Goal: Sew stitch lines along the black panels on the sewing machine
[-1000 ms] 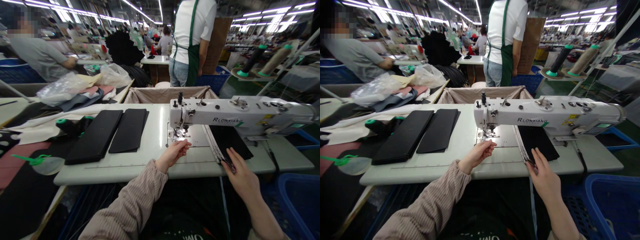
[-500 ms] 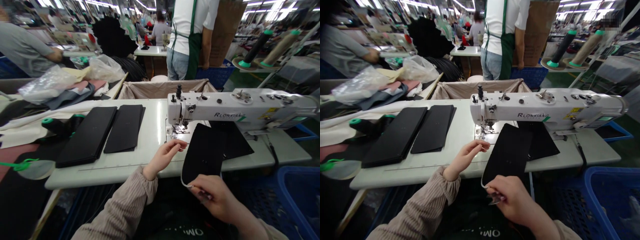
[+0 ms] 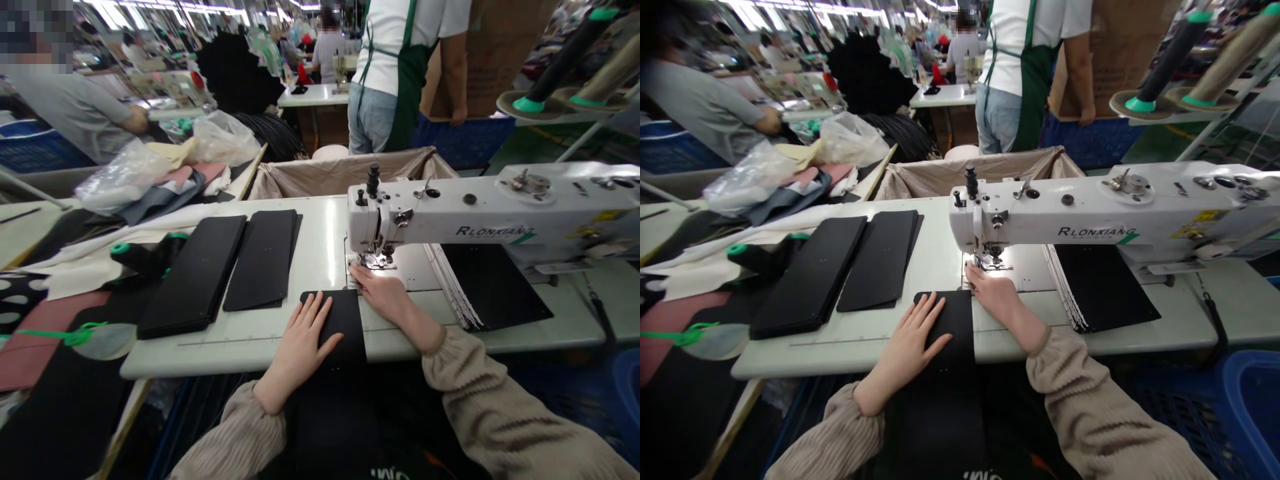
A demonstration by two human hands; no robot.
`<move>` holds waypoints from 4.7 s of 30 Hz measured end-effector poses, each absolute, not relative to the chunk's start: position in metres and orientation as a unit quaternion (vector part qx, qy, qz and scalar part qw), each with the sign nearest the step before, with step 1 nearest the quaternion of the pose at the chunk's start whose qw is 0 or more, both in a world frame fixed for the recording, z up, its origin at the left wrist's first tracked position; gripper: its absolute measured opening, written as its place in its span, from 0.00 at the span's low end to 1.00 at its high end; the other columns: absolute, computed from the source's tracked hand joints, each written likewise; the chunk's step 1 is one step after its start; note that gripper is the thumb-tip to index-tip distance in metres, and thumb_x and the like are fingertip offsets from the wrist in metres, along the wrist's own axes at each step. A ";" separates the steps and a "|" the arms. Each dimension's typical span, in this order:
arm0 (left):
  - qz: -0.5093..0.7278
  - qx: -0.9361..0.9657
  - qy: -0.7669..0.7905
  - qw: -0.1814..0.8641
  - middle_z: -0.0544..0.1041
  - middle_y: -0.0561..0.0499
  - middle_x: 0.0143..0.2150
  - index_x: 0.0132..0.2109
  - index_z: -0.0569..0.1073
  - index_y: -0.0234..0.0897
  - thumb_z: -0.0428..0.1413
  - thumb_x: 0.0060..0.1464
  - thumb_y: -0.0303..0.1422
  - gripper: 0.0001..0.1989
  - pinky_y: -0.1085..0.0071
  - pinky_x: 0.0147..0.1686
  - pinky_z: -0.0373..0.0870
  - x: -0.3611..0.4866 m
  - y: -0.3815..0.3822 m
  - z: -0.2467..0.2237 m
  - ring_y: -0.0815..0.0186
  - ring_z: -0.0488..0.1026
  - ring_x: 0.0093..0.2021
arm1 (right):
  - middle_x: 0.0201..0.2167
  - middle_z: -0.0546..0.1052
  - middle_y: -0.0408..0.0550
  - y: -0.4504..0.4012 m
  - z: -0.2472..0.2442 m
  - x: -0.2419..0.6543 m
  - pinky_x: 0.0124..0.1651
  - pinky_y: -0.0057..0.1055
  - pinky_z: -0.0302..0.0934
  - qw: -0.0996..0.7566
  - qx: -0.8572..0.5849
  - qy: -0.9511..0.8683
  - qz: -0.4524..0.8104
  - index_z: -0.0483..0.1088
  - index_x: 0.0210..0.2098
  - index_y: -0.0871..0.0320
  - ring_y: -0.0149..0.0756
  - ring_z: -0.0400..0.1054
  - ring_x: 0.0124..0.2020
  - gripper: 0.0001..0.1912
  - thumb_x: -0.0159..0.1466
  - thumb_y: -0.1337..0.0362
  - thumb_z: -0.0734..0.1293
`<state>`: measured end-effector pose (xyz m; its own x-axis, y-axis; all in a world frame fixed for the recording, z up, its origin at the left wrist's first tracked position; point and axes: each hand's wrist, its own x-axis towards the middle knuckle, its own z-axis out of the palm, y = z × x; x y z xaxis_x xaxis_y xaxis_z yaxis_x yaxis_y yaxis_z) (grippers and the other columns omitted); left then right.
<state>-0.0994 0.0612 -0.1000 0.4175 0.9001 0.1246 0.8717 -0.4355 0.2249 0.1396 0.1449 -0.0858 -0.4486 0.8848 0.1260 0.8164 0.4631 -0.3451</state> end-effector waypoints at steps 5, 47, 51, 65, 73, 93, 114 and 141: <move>0.094 0.848 0.520 0.041 0.46 0.46 0.74 0.70 0.54 0.50 0.52 0.63 0.46 0.32 0.46 0.67 0.50 -0.100 0.085 -0.096 0.47 0.45 0.72 | 0.66 0.63 0.39 0.138 -0.096 0.157 0.43 0.35 0.70 0.088 -0.523 -0.845 0.075 0.58 0.66 0.45 0.39 0.74 0.49 0.27 0.68 0.63 0.58; 0.125 0.896 0.403 0.133 0.55 0.48 0.72 0.70 0.55 0.41 0.50 0.65 0.43 0.31 0.54 0.70 0.42 -0.058 0.156 -0.095 0.58 0.48 0.72 | 0.65 0.66 0.45 0.132 -0.108 0.167 0.40 0.32 0.69 0.077 -0.537 -0.839 0.030 0.59 0.67 0.48 0.38 0.74 0.47 0.27 0.68 0.61 0.58; 0.132 0.896 0.403 0.134 0.55 0.48 0.71 0.70 0.55 0.41 0.51 0.64 0.43 0.31 0.54 0.70 0.43 -0.058 0.156 -0.095 0.58 0.48 0.72 | 0.65 0.65 0.43 0.131 -0.106 0.167 0.38 0.32 0.69 0.075 -0.537 -0.840 0.030 0.59 0.67 0.48 0.38 0.74 0.46 0.27 0.68 0.61 0.58; 0.134 0.897 0.399 0.134 0.56 0.48 0.71 0.69 0.57 0.42 0.50 0.65 0.43 0.29 0.55 0.70 0.44 -0.058 0.161 -0.096 0.58 0.49 0.72 | 0.65 0.66 0.43 0.131 -0.106 0.167 0.39 0.31 0.69 0.082 -0.538 -0.838 0.035 0.61 0.65 0.47 0.37 0.74 0.47 0.25 0.69 0.62 0.58; 0.147 0.897 0.396 0.132 0.62 0.48 0.68 0.65 0.62 0.42 0.50 0.65 0.41 0.24 0.55 0.70 0.46 -0.059 0.162 -0.097 0.59 0.55 0.70 | 0.64 0.66 0.42 0.132 -0.104 0.165 0.35 0.31 0.68 0.073 -0.544 -0.835 0.023 0.59 0.66 0.46 0.36 0.75 0.42 0.26 0.69 0.61 0.57; 0.168 0.896 0.391 0.129 0.65 0.47 0.66 0.64 0.65 0.42 0.48 0.66 0.36 0.20 0.55 0.69 0.51 -0.059 0.161 -0.098 0.59 0.59 0.67 | 0.64 0.66 0.43 0.131 -0.105 0.166 0.35 0.31 0.68 0.074 -0.544 -0.835 0.026 0.59 0.66 0.45 0.36 0.75 0.42 0.26 0.69 0.61 0.57; 0.165 0.897 0.395 0.111 0.64 0.47 0.66 0.63 0.65 0.42 0.47 0.67 0.34 0.19 0.53 0.68 0.52 -0.059 0.161 -0.100 0.58 0.58 0.67 | 0.64 0.67 0.43 0.130 -0.104 0.167 0.38 0.31 0.69 0.091 -0.538 -0.837 0.038 0.61 0.65 0.47 0.36 0.74 0.45 0.25 0.69 0.62 0.57; 0.194 0.887 0.405 0.109 0.65 0.47 0.66 0.62 0.66 0.41 0.49 0.66 0.32 0.19 0.54 0.68 0.53 -0.058 0.161 -0.107 0.58 0.60 0.67 | 0.63 0.68 0.44 0.131 -0.110 0.169 0.35 0.31 0.68 0.103 -0.537 -0.836 0.032 0.61 0.65 0.47 0.37 0.75 0.42 0.27 0.67 0.64 0.60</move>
